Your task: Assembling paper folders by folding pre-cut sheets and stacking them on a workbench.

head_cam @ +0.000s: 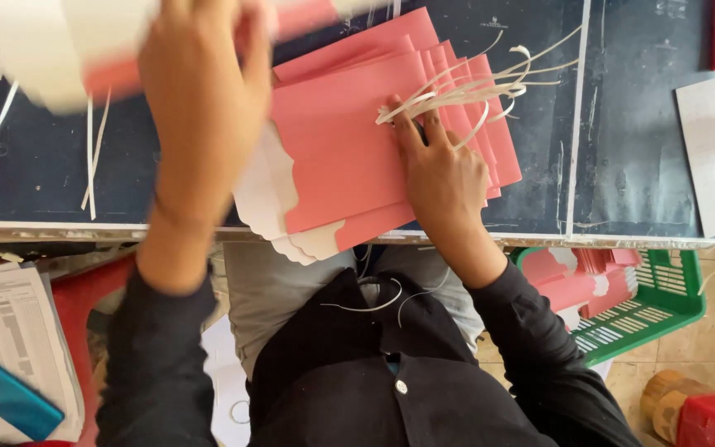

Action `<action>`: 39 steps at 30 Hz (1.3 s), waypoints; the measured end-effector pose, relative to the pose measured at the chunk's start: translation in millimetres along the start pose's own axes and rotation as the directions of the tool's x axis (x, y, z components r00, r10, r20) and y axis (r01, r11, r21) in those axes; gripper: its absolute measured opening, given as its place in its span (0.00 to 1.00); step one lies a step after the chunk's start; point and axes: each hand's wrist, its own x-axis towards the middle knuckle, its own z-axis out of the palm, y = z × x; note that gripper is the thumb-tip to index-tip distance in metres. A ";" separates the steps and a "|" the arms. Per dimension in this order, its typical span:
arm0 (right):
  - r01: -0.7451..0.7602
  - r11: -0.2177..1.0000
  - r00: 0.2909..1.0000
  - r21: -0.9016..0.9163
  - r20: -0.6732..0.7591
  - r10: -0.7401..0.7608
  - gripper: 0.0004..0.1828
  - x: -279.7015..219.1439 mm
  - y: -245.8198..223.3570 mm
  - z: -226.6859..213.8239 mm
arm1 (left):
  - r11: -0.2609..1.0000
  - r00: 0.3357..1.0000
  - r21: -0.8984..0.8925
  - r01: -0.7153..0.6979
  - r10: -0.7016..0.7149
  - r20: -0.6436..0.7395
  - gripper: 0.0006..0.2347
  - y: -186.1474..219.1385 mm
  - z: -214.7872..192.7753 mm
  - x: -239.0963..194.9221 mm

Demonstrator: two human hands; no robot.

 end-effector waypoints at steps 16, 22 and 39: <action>-0.139 0.964 0.930 0.227 -0.305 0.205 0.18 11.0 165.5 -79.9 | 0.882 0.916 -0.341 0.325 -0.204 0.346 0.08 108.0 3.6 -95.5; 0.014 0.911 0.987 0.412 0.139 -0.079 0.20 48.5 53.3 -21.1 | 0.949 0.870 -0.176 0.262 -0.154 0.468 0.22 102.8 9.3 -103.0; 0.180 0.915 0.945 0.361 0.194 -0.262 0.18 -15.2 81.0 -74.2 | 0.883 0.850 -0.342 0.320 -0.109 0.515 0.17 93.6 8.6 -102.2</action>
